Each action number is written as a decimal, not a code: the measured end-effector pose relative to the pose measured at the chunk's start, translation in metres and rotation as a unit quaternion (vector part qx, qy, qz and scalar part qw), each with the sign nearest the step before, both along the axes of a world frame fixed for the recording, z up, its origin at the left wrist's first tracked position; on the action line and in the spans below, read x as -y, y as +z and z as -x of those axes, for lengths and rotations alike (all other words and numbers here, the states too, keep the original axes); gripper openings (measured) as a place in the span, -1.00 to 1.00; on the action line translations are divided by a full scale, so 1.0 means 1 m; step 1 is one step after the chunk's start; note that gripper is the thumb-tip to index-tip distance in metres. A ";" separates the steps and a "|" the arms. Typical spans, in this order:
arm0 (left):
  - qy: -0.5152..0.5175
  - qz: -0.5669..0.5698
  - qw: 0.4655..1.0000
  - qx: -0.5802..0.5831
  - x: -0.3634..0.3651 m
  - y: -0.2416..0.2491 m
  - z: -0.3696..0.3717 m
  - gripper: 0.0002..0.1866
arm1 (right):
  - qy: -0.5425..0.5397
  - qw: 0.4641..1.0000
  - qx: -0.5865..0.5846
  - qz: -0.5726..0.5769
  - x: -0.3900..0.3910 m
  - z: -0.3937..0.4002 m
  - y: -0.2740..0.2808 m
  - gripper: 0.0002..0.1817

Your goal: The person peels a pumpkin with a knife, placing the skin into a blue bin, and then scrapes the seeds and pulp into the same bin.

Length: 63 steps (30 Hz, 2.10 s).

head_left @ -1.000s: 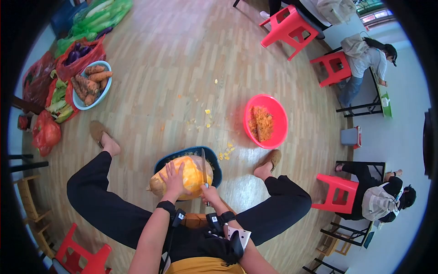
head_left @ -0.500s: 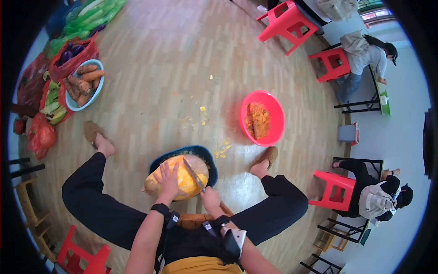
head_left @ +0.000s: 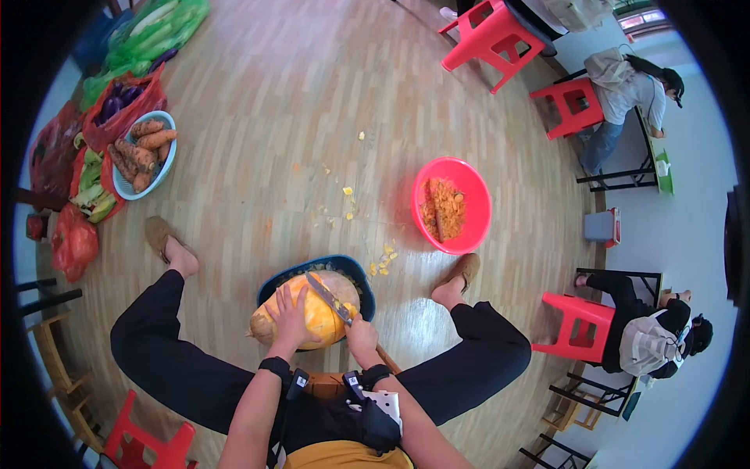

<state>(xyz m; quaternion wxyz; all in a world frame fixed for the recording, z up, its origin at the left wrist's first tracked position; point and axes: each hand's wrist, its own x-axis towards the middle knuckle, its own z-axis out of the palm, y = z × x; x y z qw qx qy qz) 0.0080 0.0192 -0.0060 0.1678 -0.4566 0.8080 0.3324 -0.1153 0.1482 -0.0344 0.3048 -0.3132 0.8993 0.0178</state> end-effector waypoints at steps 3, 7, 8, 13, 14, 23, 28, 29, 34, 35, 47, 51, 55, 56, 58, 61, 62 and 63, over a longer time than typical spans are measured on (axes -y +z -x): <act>0.002 -0.002 1.000 -0.008 0.001 0.003 0.001 0.35 | -0.011 1.000 -0.007 -0.002 -0.002 -0.003 0.003 -0.68; 0.005 0.013 1.000 -0.015 -0.003 -0.005 -0.001 0.35 | -0.014 1.000 -0.016 -0.007 -0.016 -0.002 0.015 -0.68; 0.003 0.006 1.000 -0.007 -0.002 -0.003 0.000 0.36 | -0.028 0.999 -0.020 -0.005 -0.015 -0.001 0.016 -0.67; 0.012 0.000 1.000 0.010 -0.002 -0.004 0.000 0.37 | -0.012 1.000 -0.021 -0.015 -0.006 0.001 0.013 -0.66; 0.009 -0.001 1.000 0.017 -0.001 -0.004 0.000 0.37 | -0.010 0.999 -0.014 -0.028 -0.003 0.002 0.013 -0.66; 0.035 -0.009 0.999 0.027 -0.001 0.001 0.005 0.35 | -0.035 0.998 0.010 -0.060 0.017 0.006 0.018 -0.72; 0.033 0.008 0.998 0.053 -0.017 0.004 0.008 0.35 | -0.079 0.994 0.076 -0.017 0.014 0.032 -0.005 -0.68; 0.024 0.027 0.998 0.049 -0.019 0.001 0.007 0.35 | -0.095 0.988 0.123 0.007 0.008 0.041 -0.012 -0.67; 0.035 -0.009 0.999 0.027 -0.008 -0.005 0.004 0.35 | -0.080 0.989 0.122 0.036 -0.026 0.031 -0.001 -0.67; 0.033 -0.008 0.999 0.026 -0.007 -0.003 0.005 0.34 | -0.082 0.989 0.120 0.031 -0.028 0.032 0.003 -0.67; 0.033 -0.033 0.999 0.023 -0.001 0.002 0.006 0.34 | -0.028 0.995 0.090 -0.042 -0.024 0.011 0.022 -0.67; 0.042 -0.040 0.998 0.016 0.002 0.005 0.009 0.34 | -0.040 0.995 0.073 -0.047 -0.012 0.012 0.029 -0.70; 0.033 -0.027 0.999 0.021 0.000 -0.004 0.007 0.35 | -0.035 0.996 0.067 -0.047 0.010 0.011 0.025 -0.69; 0.034 -0.014 0.999 0.012 -0.001 -0.005 0.007 0.35 | -0.034 0.997 0.053 -0.040 0.013 0.010 0.021 -0.68; 0.038 -0.002 0.999 0.006 -0.005 -0.006 0.007 0.35 | -0.031 0.998 0.040 -0.042 0.011 0.013 0.016 -0.67; 0.046 -0.001 0.999 0.004 -0.003 -0.002 0.009 0.36 | 0.017 0.999 0.018 -0.024 0.012 0.022 0.008 -0.66; 0.053 -0.006 0.999 0.002 -0.003 -0.002 0.007 0.35 | 0.026 0.999 0.019 -0.025 0.014 0.026 0.006 -0.67; 0.059 -0.011 0.998 -0.003 -0.005 -0.002 0.008 0.35 | 0.034 0.999 0.017 -0.026 0.014 0.028 0.007 -0.67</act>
